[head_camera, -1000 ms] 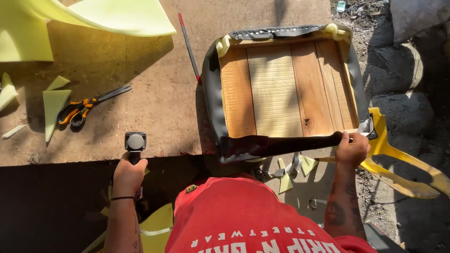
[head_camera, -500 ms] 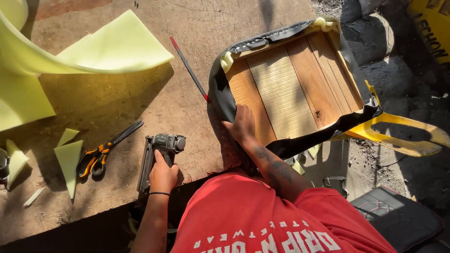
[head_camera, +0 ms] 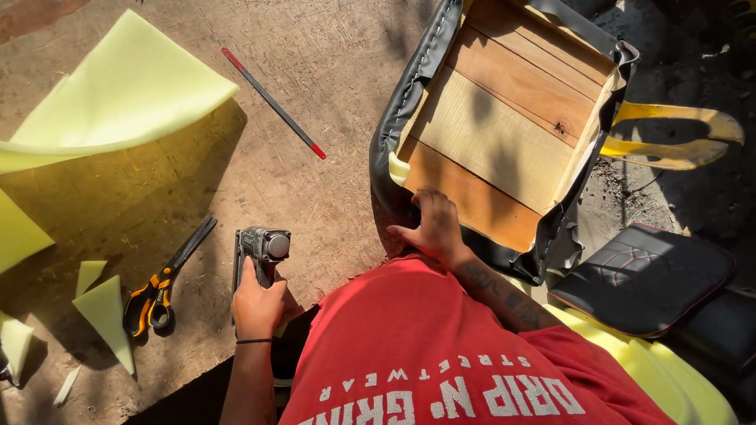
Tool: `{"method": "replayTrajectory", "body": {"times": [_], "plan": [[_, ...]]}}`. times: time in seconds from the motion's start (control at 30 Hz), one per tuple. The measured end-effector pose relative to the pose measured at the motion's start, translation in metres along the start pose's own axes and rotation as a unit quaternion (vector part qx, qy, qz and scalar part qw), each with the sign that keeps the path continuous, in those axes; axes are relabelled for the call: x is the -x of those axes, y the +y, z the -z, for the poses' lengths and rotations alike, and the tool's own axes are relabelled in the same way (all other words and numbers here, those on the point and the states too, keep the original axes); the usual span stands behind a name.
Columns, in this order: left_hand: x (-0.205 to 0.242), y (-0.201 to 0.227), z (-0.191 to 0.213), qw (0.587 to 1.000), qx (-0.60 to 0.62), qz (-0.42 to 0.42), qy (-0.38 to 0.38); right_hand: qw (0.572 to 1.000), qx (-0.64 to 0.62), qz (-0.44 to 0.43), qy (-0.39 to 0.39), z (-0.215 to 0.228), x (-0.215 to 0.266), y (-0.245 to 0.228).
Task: Stapling a black vinyl cover onto a wooden seat base using a pneumatic staple gun.
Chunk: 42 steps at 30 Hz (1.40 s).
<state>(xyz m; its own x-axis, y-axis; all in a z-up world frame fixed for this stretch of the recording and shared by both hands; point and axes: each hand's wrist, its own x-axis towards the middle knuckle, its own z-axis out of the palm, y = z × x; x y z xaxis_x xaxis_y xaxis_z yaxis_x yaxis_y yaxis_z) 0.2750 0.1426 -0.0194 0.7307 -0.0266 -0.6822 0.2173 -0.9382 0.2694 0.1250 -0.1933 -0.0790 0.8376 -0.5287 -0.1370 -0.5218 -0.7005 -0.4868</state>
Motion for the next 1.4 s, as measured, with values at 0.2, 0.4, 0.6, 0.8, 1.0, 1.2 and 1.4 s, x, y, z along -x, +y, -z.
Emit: {"method": "replayTrajectory", "body": {"times": [0.2, 0.4, 0.6, 0.8, 1.0, 1.2, 1.4], "plan": [[-0.032, 0.001, 0.021, 0.998, 0.056, -0.019, -0.029, 0.980, 0.040, -0.052, 0.190, -0.059, -0.046, -0.021], [-0.021, 0.075, 0.056, 0.993, 0.004, -0.081, -0.087, 0.973, -0.026, 0.036, 0.228, -0.056, -0.050, -0.005], [-0.013, 0.174, 0.078, 0.949, -0.102, -0.282, -0.101, 0.965, -0.104, -0.014, 0.242, -0.063, -0.050, 0.001], [-0.024, 0.233, 0.060, 0.885, -0.310, -0.327, -0.119, 0.964, -0.120, -0.030, 0.234, -0.055, -0.051, -0.005], [-0.052, 0.237, 0.053, 0.882, -0.294, -0.353, -0.102, 0.973, -0.153, 0.005, 0.175, -0.046, -0.048, -0.006], [-0.062, 0.237, 0.048, 0.879, -0.323, -0.336, -0.098, 0.962, -0.190, 0.032, 0.192, -0.043, -0.048, -0.008], [-0.063, 0.242, 0.049, 0.881, -0.338, -0.315, -0.102, 0.959, -0.212, 0.017, 0.186, -0.050, -0.051, -0.004]]}}
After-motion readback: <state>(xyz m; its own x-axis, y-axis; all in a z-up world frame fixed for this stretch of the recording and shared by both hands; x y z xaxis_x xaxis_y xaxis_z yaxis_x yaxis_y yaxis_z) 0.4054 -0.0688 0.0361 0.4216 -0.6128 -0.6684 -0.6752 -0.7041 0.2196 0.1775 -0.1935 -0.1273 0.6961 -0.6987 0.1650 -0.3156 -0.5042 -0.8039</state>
